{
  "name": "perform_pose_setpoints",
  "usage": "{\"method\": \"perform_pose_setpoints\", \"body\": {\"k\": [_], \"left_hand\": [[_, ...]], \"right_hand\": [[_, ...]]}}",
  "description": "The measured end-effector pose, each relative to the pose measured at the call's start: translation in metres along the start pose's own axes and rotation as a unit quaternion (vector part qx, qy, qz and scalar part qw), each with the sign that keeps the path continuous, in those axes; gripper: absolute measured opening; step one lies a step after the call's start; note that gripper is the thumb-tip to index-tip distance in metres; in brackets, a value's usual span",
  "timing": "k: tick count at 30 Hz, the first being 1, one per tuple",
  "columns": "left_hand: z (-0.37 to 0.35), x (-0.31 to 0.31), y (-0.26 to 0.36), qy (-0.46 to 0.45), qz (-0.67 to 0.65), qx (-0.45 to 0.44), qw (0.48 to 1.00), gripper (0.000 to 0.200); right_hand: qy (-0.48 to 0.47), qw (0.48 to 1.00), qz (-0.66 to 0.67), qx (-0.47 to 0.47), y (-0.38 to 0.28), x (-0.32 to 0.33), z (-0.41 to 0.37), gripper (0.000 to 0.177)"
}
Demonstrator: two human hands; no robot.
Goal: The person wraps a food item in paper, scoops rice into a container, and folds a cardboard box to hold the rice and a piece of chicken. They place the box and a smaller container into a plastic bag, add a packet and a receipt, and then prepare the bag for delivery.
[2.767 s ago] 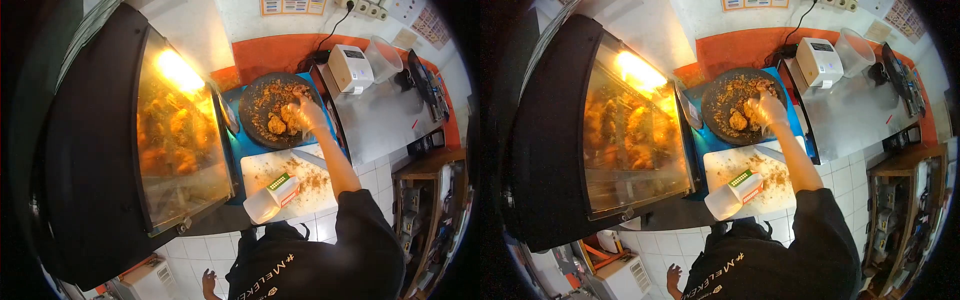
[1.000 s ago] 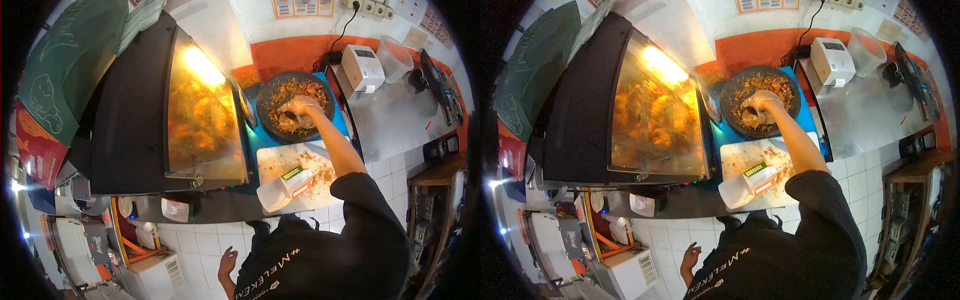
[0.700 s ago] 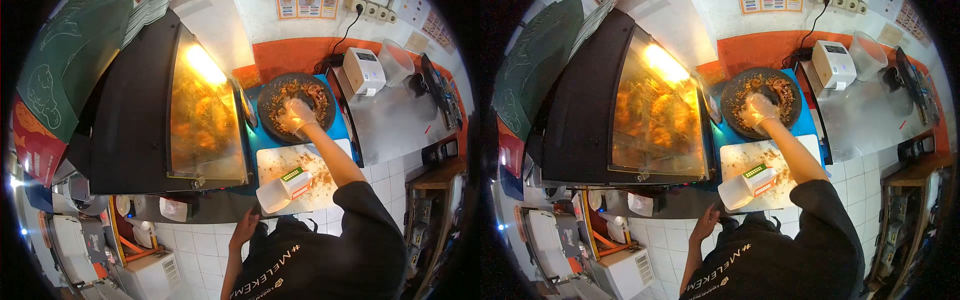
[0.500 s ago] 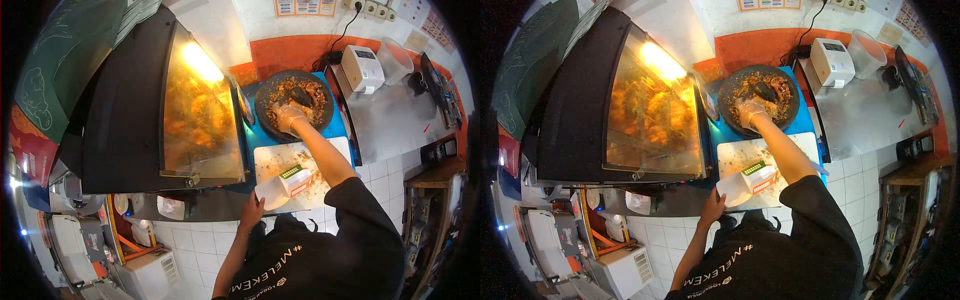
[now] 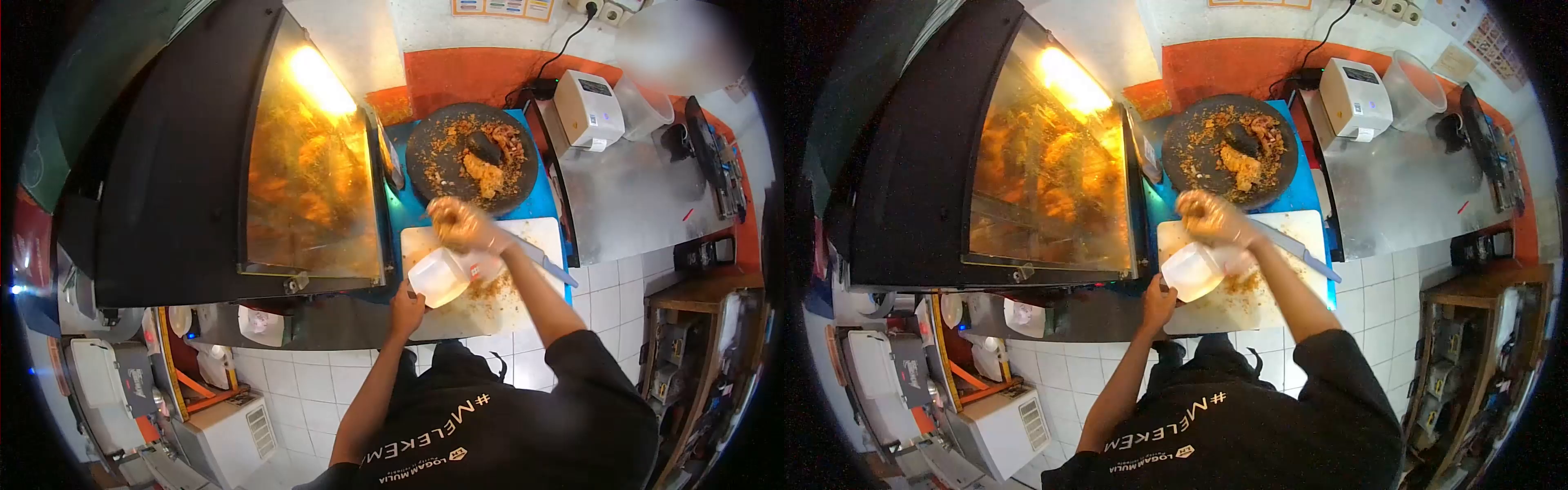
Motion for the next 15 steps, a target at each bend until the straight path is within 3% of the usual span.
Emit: {"method": "perform_pose_setpoints", "body": {"k": [1,2,3,5,7,9,11,15], "left_hand": [[-0.001,-0.003,0.007,-0.003,0.005,-0.007,1.000,0.048],[0.013,-0.012,-0.032,-0.004,-0.043,-0.036,0.998,0.050],[0.010,-0.012,-0.024,-0.015,-0.054,-0.030,0.998,0.051],[-0.001,-0.009,-0.012,-0.036,-0.076,-0.015,0.996,0.053],[0.001,-0.008,-0.028,-0.043,-0.088,0.002,0.995,0.055],[-0.004,-0.009,-0.038,-0.047,-0.132,0.006,0.990,0.056],[-0.012,-0.012,-0.052,-0.067,-0.172,0.033,0.982,0.057],[-0.053,0.006,-0.049,-0.155,-0.171,0.058,0.971,0.058]], "right_hand": [[-0.036,0.982,-0.186,0.021,-0.040,-0.012,-0.019,0.049],[-0.064,0.928,-0.364,0.054,-0.081,-0.024,-0.039,0.055],[0.051,0.906,-0.395,0.142,-0.077,-0.021,-0.051,0.053],[0.090,0.928,-0.360,0.044,-0.051,0.006,-0.054,0.052],[0.175,0.895,-0.411,-0.018,-0.017,0.051,-0.043,0.053],[0.269,0.857,-0.415,-0.148,-0.005,0.099,-0.031,0.046],[0.308,0.801,-0.477,-0.191,0.013,0.123,-0.009,0.047],[0.270,0.753,-0.523,-0.294,0.021,0.109,0.032,0.045]]}}
Point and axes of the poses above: each hand's wrist, its own z-axis towards the middle knuckle, its own x-axis out of the back of the hand, y = z × x, the point moved 7 cm from there along z, towards the middle knuckle, and after that the axes turned 12 degrees about -z, right-handed, at the moved point
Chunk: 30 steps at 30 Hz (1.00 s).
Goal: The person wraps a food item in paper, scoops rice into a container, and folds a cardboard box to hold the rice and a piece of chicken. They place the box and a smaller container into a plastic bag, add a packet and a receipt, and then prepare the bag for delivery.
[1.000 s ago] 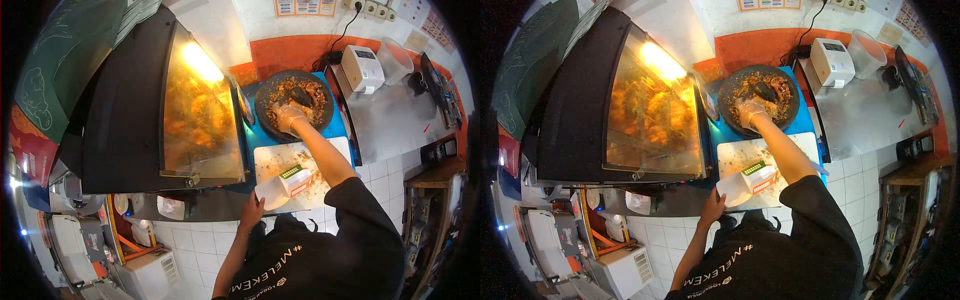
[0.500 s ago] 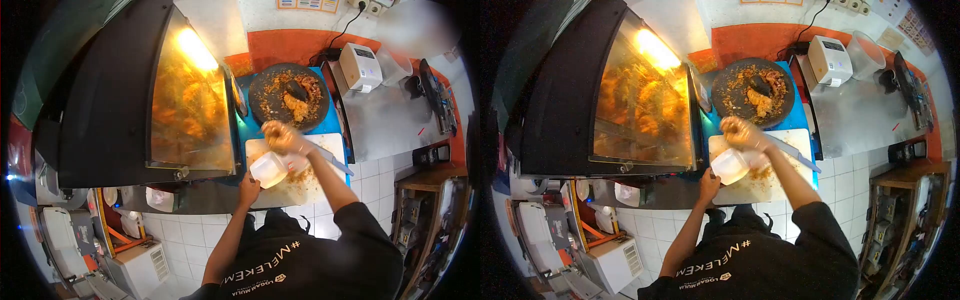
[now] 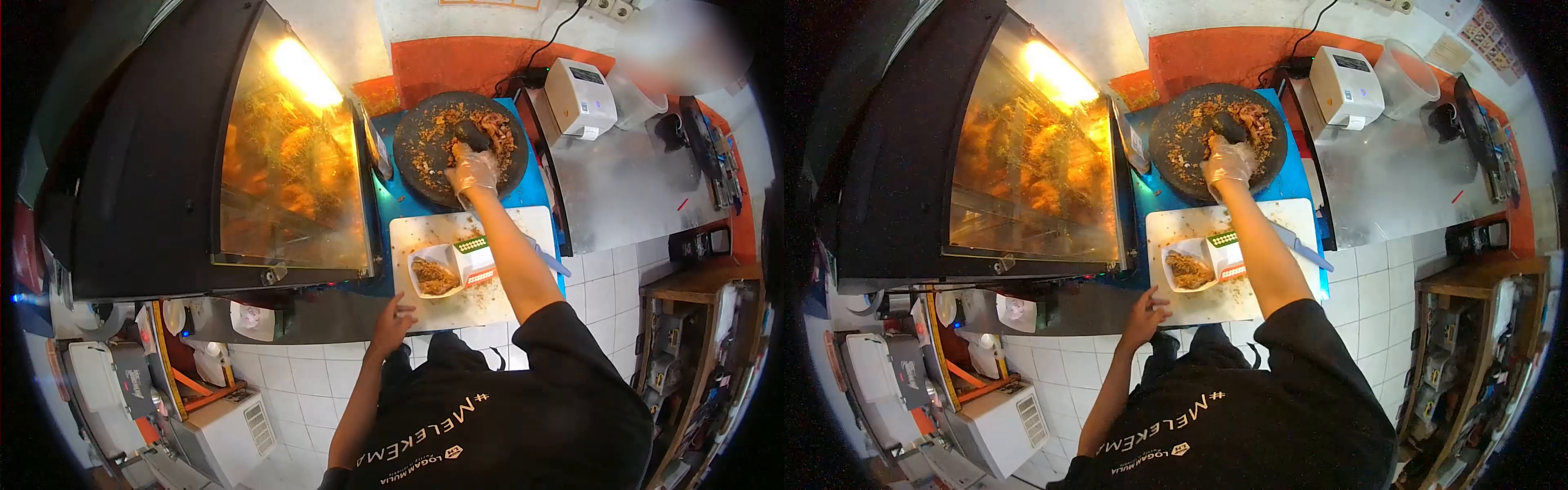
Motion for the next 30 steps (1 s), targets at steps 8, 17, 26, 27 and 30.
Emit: {"method": "perform_pose_setpoints", "body": {"k": [8,17,26,27,30], "left_hand": [[-0.127,0.159,-0.033,0.086,-0.007,0.046,0.995,0.050],[-0.200,0.435,-0.003,0.469,0.155,-0.101,0.864,0.047],[-0.094,0.621,-0.075,0.371,0.420,-0.083,0.824,0.066],[-0.088,0.614,-0.065,0.368,0.385,-0.095,0.841,0.063],[-0.083,0.561,-0.040,0.366,0.329,-0.105,0.864,0.053]], "right_hand": [[0.047,0.999,-0.011,0.003,-0.019,-0.030,0.029,0.030],[0.006,0.997,-0.039,0.071,-0.051,-0.020,-0.004,0.025],[-0.190,0.740,0.643,-0.047,0.004,-0.050,0.003,0.026],[-0.198,0.693,0.689,-0.079,-0.011,-0.012,-0.043,0.028],[-0.182,0.612,0.762,-0.107,-0.047,0.045,-0.153,0.033]]}}
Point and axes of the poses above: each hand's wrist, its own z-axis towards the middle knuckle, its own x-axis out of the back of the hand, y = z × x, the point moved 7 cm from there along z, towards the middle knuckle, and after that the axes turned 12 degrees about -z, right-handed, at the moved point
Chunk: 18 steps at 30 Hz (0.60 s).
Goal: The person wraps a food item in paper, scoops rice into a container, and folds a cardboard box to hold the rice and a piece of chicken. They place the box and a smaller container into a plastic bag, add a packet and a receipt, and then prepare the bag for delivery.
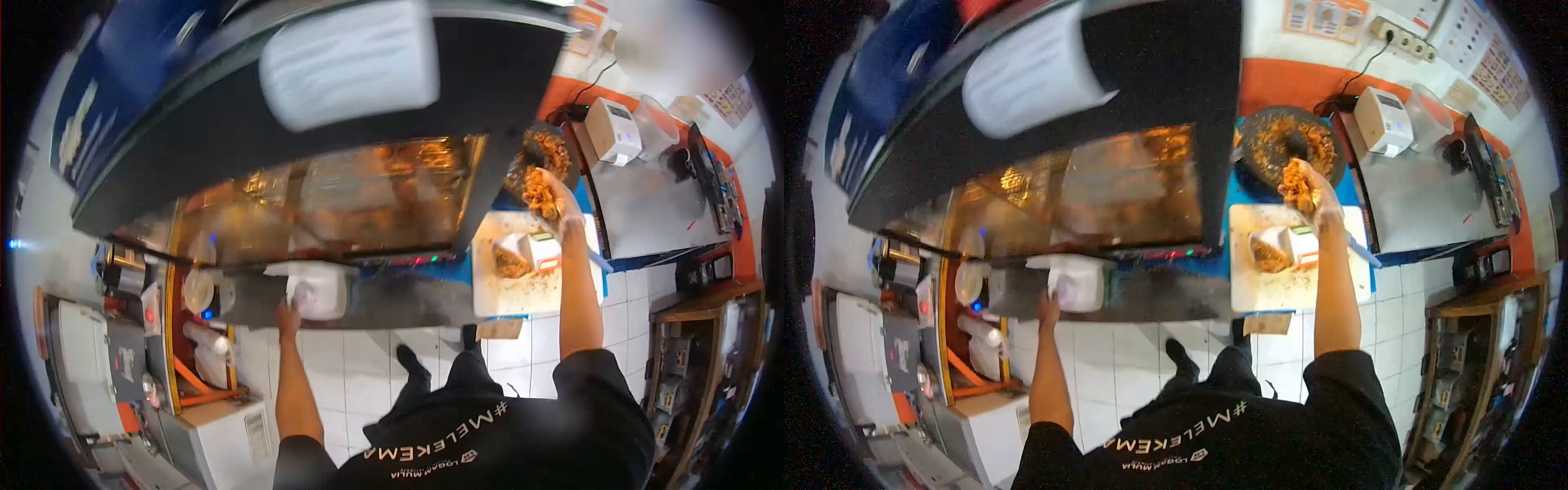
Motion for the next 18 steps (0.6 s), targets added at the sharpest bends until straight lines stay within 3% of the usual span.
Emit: {"method": "perform_pose_setpoints", "body": {"k": [1,2,3,4,5,6,8,9,11,12,14,15,16,17,18], "left_hand": [[-0.007,-0.007,-0.007,0.003,0.024,-0.009,1.000,0.048],[-0.033,0.003,0.051,0.005,0.013,0.046,0.999,0.037],[-0.045,-0.001,0.055,0.070,-0.017,-0.073,0.995,0.028],[-0.047,-0.014,0.044,0.015,-0.058,0.007,0.998,0.025],[-0.058,-0.017,0.060,0.001,-0.034,0.001,0.999,0.025],[-0.069,-0.019,0.072,0.000,-0.011,0.004,1.000,0.026],[-0.083,-0.031,0.062,0.065,-0.050,-0.069,0.994,0.020],[-0.090,-0.026,0.071,0.039,-0.064,-0.050,0.996,0.018],[-0.098,-0.016,0.090,0.013,-0.079,-0.040,0.996,0.016],[-0.099,-0.013,0.093,0.012,-0.081,-0.047,0.996,0.015],[-0.099,-0.015,0.086,0.005,-0.106,-0.041,0.994,0.015],[-0.096,-0.020,0.079,-0.003,-0.128,-0.029,0.991,0.016],[-0.094,-0.024,0.073,-0.010,-0.151,-0.018,0.988,0.016],[-0.094,-0.020,0.078,-0.007,-0.123,-0.012,0.992,0.017],[-0.093,-0.016,0.082,-0.001,-0.132,-0.017,0.991,0.017]], "right_hand": [[-0.014,0.999,-0.003,-0.040,0.014,-0.020,-0.036,0.036],[-0.069,0.997,-0.017,-0.004,0.041,-0.026,-0.051,0.041],[-0.113,0.992,0.045,-0.015,0.069,-0.050,-0.082,0.043],[-0.161,0.983,0.065,-0.052,0.103,-0.071,-0.104,0.050],[-0.207,0.971,0.081,-0.089,0.137,-0.092,-0.125,0.058],[-0.157,0.980,-0.046,-0.117,0.172,-0.108,-0.135,0.062],[-0.214,0.960,-0.069,-0.167,0.215,-0.189,-0.167,0.052],[-0.213,0.955,-0.041,-0.204,0.235,-0.223,-0.172,0.045],[-0.239,0.934,-0.265,0.011,0.246,-0.293,-0.155,0.036],[-0.253,0.915,-0.313,-0.017,0.269,-0.315,-0.134,0.032],[-0.258,0.816,-0.498,0.135,0.281,-0.361,-0.122,0.028],[-0.237,0.695,-0.605,0.308,0.280,-0.388,-0.136,0.028],[-0.204,0.533,-0.676,0.465,0.281,-0.407,-0.156,0.027],[-0.233,0.404,-0.741,0.483,0.290,-0.413,-0.168,0.033],[-0.212,0.394,-0.750,0.487,0.298,-0.410,-0.163,0.034]]}}
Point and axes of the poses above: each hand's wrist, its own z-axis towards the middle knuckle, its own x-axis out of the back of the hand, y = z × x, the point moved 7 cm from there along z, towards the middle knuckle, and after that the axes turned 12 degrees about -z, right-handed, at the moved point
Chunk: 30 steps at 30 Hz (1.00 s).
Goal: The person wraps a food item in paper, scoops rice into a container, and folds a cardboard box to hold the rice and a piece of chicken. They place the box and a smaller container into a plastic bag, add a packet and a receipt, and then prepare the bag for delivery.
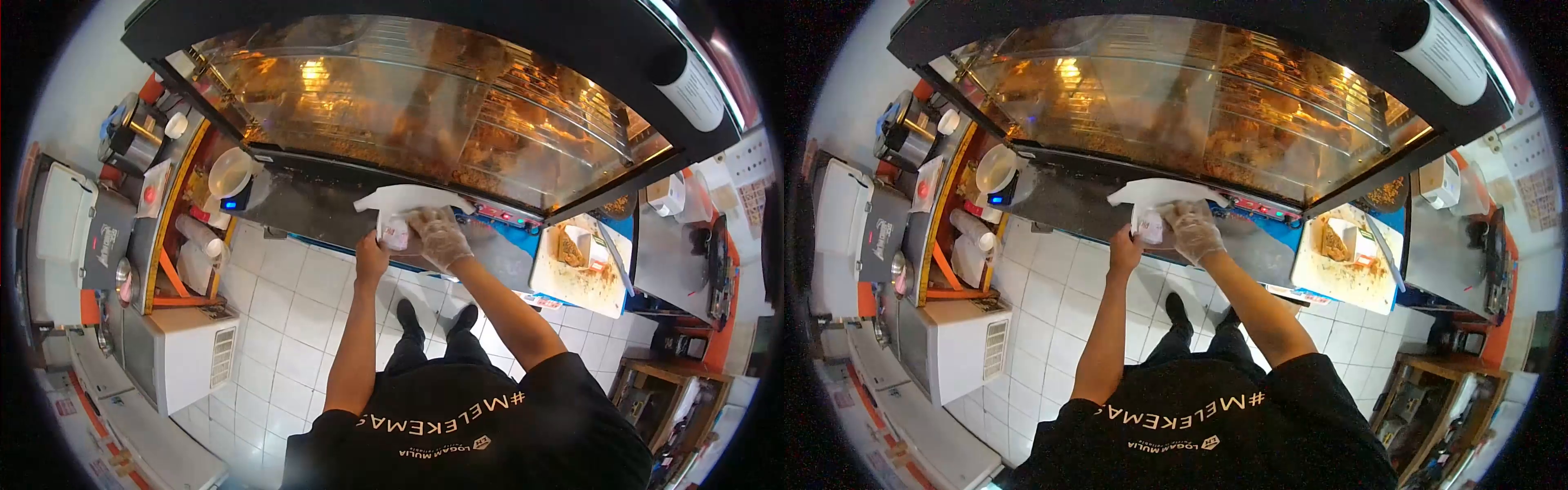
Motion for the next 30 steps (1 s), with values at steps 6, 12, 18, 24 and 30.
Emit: {"method": "perform_pose_setpoints", "body": {"k": [6,12,18,24,30], "left_hand": [[-0.014,0.009,-0.001,0.023,-0.048,0.033,0.998,0.028],[-0.140,-0.104,0.215,-0.307,-0.197,-0.186,0.912,0.092],[-0.130,-0.209,0.321,-0.231,-0.091,-0.229,0.941,0.086],[-0.112,-0.329,0.316,-0.245,-0.260,-0.175,0.918,0.047],[-0.093,-0.342,0.347,-0.157,-0.195,-0.172,0.953,0.044]], "right_hand": [[0.034,0.973,0.145,-0.177,0.063,0.020,-0.083,0.051],[0.158,0.441,0.660,-0.587,0.160,-0.027,-0.230,0.056],[0.320,0.402,0.679,-0.525,0.230,0.026,-0.245,0.042],[0.210,0.721,0.440,-0.493,0.210,0.049,-0.307,0.056],[0.073,0.785,0.451,-0.418,0.197,0.160,-0.370,0.059]]}}
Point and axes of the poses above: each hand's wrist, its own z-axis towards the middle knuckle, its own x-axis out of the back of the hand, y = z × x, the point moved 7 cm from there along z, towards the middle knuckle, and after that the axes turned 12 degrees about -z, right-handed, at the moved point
